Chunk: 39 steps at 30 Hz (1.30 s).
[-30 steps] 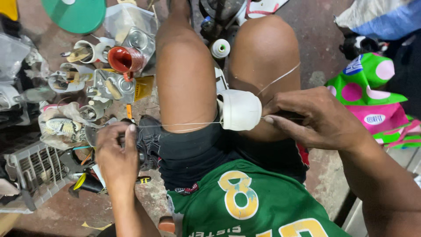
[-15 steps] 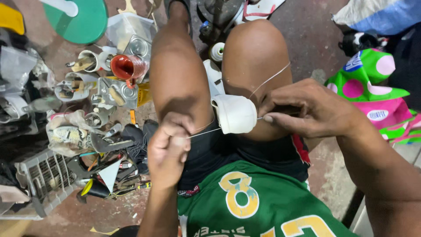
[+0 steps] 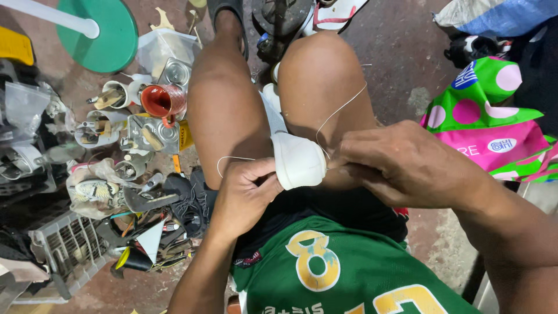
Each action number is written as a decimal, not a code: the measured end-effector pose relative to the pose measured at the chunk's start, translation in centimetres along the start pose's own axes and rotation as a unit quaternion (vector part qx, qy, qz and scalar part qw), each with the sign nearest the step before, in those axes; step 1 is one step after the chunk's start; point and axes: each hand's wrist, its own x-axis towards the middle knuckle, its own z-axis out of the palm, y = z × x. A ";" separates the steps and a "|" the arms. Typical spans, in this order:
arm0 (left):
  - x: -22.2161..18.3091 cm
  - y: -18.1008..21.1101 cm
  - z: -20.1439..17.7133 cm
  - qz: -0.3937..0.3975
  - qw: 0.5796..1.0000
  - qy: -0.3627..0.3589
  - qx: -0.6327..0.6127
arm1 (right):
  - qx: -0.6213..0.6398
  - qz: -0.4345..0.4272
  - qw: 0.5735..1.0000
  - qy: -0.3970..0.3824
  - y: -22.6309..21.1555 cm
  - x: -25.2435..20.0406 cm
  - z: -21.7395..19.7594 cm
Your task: The person is stitching a white shoe component by hand using a needle and thread, pulling the thread tight through the material while holding the piece between their legs.
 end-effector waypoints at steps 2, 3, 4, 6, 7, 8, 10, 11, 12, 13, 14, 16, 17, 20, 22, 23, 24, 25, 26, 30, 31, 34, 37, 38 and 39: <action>0.4 0.1 -0.1 -0.010 1.000 -0.013 -0.005 | -0.028 -0.005 1.000 0.010 -0.5 -0.1 0.1; 0.5 0.1 -0.1 -0.004 1.000 -0.016 -0.005 | -0.042 -0.010 0.999 0.017 -0.6 -0.1 0.1; 0.6 -0.1 -0.1 0.003 1.000 -0.020 -0.005 | -0.056 -0.015 0.998 0.025 -0.7 -0.1 0.2; 0.8 -0.3 0.1 0.009 1.000 -0.027 -0.013 | -0.050 -0.020 0.998 0.029 -0.8 -0.1 0.3; 0.8 -0.5 0.2 0.008 0.999 -0.031 -0.022 | -0.046 -0.021 0.998 0.031 -0.9 -0.2 0.4; 0.8 -0.6 0.3 0.009 0.999 -0.037 -0.031 | -0.046 -0.028 0.998 0.039 -0.9 -0.3 0.5; 0.9 -0.9 0.3 0.018 0.999 -0.034 -0.021 | -0.046 -0.044 0.997 0.054 -0.9 -0.4 0.8; 0.9 -1.0 0.3 0.022 0.999 -0.031 -0.016 | -0.048 -0.041 0.997 0.055 -0.9 -0.5 0.9; 0.9 -1.1 0.3 0.028 0.999 -0.032 -0.017 | -0.050 -0.041 0.996 0.055 -0.9 -0.5 0.9; 1.0 -1.1 0.3 0.034 0.999 -0.033 -0.018 | -0.053 -0.041 0.996 0.055 -0.8 -0.5 1.0; 0.8 -1.2 0.5 0.035 0.999 -0.035 -0.020 | -0.056 -0.033 0.997 0.051 -0.8 -0.6 1.1; 0.8 -1.2 0.7 0.039 0.999 -0.021 -0.028 | -0.063 -0.018 0.997 0.044 -0.7 -0.6 1.3; 0.8 -1.1 0.8 0.042 0.999 -0.015 -0.032 | -0.062 -0.027 0.996 0.052 -0.7 -0.6 1.6; 1.0 -0.5 1.1 0.031 0.999 0.015 -0.021 | -0.070 -0.040 0.994 0.075 -0.9 -0.5 2.1; 0.8 0.1 0.9 0.035 0.999 0.028 0.023 | -0.086 -0.025 0.992 0.087 -1.1 -0.4 2.5; 0.9 0.4 0.7 0.040 0.997 0.036 0.046 | -0.117 -0.029 0.989 0.082 -1.2 -0.4 2.5; 0.6 0.6 0.7 0.040 0.997 0.032 0.058 | -0.144 -0.034 0.986 0.072 -1.3 -0.6 2.6; 0.4 0.8 0.7 0.039 0.996 0.027 0.070 | -0.170 -0.038 0.983 0.061 -1.2 -0.7 2.6; 0.1 0.8 0.5 0.034 0.996 0.017 0.082 | -0.171 -0.037 0.983 0.056 -1.3 -0.8 2.9; 0.7 1.1 0.2 0.066 0.997 0.004 0.049 | -0.189 -0.047 0.979 0.062 -0.6 -0.6 2.8; 0.8 0.9 0.2 0.071 0.996 0.003 0.047 | -0.190 -0.054 0.978 0.061 -0.3 -0.5 2.9; 0.8 0.3 0.3 0.068 0.997 0.010 0.040 | -0.215 -0.064 0.969 0.101 0.8 -0.4 3.2; 0.8 -0.1 0.7 0.086 0.996 0.015 0.017 | -0.293 -0.013 0.946 0.140 2.2 -0.7 2.9; 0.9 -0.2 0.6 0.100 0.995 0.013 0.007 | -0.277 -0.020 0.949 0.152 2.6 -0.8 2.9; 1.0 -0.3 0.5 0.113 0.993 0.017 0.003 | -0.261 -0.028 0.951 0.164 2.8 -0.9 2.8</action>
